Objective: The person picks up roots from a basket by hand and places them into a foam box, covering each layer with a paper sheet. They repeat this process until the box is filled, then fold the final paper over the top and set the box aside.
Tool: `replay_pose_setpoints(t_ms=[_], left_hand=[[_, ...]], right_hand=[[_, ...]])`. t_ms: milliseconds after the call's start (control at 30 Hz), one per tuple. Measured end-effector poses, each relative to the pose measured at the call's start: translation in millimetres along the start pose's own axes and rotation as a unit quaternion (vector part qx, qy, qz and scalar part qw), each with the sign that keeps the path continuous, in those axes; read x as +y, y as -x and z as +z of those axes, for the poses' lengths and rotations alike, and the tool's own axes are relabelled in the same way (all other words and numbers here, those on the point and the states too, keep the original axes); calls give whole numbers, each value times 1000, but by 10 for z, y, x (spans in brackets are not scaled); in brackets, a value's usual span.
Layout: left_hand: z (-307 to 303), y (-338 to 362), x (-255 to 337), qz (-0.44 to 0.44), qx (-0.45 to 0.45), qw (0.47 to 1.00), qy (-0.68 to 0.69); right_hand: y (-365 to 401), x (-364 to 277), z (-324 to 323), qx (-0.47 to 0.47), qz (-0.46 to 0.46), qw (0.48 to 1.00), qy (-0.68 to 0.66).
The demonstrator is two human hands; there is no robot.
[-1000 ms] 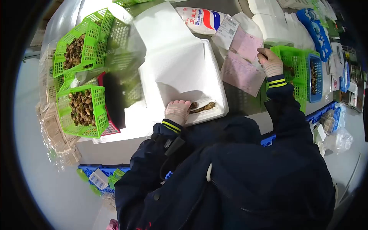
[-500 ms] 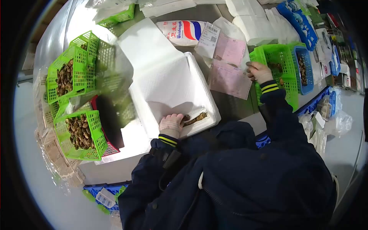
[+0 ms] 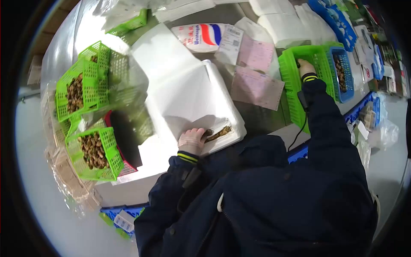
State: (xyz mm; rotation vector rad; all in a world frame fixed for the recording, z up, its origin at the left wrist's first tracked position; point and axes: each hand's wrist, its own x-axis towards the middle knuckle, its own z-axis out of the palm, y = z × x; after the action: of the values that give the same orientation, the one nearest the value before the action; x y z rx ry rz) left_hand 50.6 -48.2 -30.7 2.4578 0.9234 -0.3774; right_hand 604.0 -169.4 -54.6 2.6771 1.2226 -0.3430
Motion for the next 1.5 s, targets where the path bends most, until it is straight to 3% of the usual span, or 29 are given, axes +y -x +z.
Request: replay_pose_setpoints(t_ms=[67,133,200,267,333,367,400,467,533,600,667,733,800,900,933,1000,1033,1133,1200,1233,1267,1333,1400,1500], left_hand=[[27,0,-15,8,-2,1000,17],[-39,12,17,-10,3,1000,21],[-7,-15,-2,-10,-32,999,23],[-23,-7,7,-15,-41,999,22],[-45,-12,16,-10,-37,999,21],[-52,-23,21,-9,-45,999,22],[-53,-23,23,-10,-45,999,23],[-48,-13,16,1,-31,999,26],[-44,2,18,-6,-20,999,24],[-22,-7,-10,1,-30,999,13],[-33,-28,-13,-5,-35,999,19],[-43,-15,-10,-5,-43,999,20],[-56,-30,-7,2,-63,998,15],[-49,-29,-9,-3,-52,998,32],[-40,-30,-7,-6,-48,998,41],[-114,-77,-8,10,-84,993,78],[-132,-84,8,-2,-97,993,61],[-27,-105,3,-17,-87,995,36],[-44,-85,-28,-24,-85,995,34],[-56,-71,26,-14,-91,995,31],[-70,-45,63,-6,-91,995,34],[-139,53,70,-34,-64,997,-15],[53,90,42,-53,60,987,-137],[-95,64,89,-42,7,974,-222]], right_hand=[[33,-126,-233,-63,53,995,-48],[150,-145,-463,35,85,991,-98],[484,-574,-987,32,144,938,-313],[829,-1133,-1168,111,-60,895,-428],[1357,-1958,-1449,23,-180,931,-316],[1577,-2370,-1442,-8,-230,924,-306],[1622,-2624,-1390,-52,-375,909,-175],[1730,-2973,-939,-18,-534,845,-22],[1746,-3107,-509,47,-632,772,50],[1774,-3130,-402,24,-632,770,82],[1812,-3062,-379,36,-560,826,-47],[1782,-3038,-459,96,-514,852,5],[1855,-3184,-538,-53,-467,864,179],[1974,-3409,-475,-85,-439,859,248],[1958,-3456,-358,-33,-443,861,248],[1913,-3458,-321,-78,-475,846,229],[1907,-3449,-265,-30,-491,836,244],[1892,-3417,-173,-15,-476,846,239],[1925,-3366,-215,-4,-489,820,298],[1916,-3451,-289,-138,-463,799,358],[1907,-3438,-248,-126,-473,808,328],[1856,-3422,-295,-93,-480,818,304],[1781,-3345,-259,1,-491,837,240],[1712,-3329,-155,-8,-503,829,244]])
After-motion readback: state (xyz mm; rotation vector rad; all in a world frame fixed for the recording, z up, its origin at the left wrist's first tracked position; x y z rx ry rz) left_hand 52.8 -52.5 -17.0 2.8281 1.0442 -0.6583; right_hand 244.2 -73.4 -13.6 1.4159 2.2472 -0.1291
